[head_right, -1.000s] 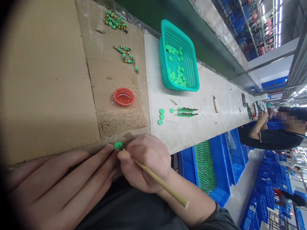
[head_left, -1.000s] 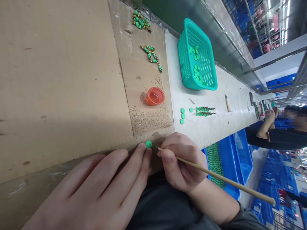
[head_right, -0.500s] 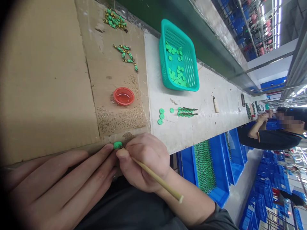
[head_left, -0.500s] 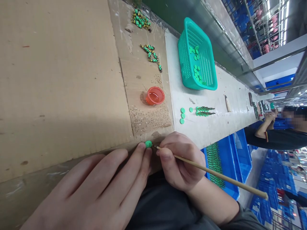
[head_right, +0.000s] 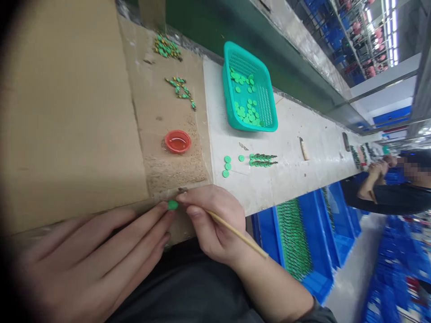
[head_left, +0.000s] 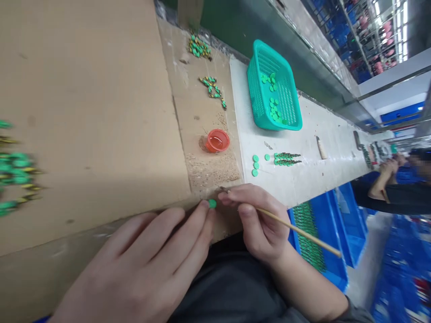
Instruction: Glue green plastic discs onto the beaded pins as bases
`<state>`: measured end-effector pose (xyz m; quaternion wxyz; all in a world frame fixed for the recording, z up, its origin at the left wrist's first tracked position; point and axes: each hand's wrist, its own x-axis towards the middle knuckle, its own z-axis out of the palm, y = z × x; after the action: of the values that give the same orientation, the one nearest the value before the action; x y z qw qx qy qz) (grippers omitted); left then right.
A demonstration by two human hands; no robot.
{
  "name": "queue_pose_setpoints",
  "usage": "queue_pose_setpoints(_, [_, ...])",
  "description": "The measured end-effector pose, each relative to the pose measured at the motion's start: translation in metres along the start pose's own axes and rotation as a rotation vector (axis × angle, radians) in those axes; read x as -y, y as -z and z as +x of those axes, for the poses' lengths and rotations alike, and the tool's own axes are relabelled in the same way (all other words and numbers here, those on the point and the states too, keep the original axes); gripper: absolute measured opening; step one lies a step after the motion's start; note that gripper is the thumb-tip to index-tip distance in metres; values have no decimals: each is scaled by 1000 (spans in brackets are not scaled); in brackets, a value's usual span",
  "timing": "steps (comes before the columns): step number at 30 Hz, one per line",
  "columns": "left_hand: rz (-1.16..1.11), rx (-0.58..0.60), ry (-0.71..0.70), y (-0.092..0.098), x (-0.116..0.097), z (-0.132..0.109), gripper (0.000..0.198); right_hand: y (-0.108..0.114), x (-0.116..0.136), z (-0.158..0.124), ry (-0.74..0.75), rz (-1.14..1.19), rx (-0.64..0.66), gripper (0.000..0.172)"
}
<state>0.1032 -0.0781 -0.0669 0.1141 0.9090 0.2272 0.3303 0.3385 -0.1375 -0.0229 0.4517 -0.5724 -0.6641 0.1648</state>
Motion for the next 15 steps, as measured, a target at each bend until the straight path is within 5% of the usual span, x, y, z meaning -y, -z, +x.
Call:
queue_pose_setpoints(3, [102,110,-117,12,-4,14,32,10,6,5,56,-61,211,32])
queue_pose_setpoints(15, [135,179,160,39,-22,20,17,-6,-11,0,197,-110,187,16])
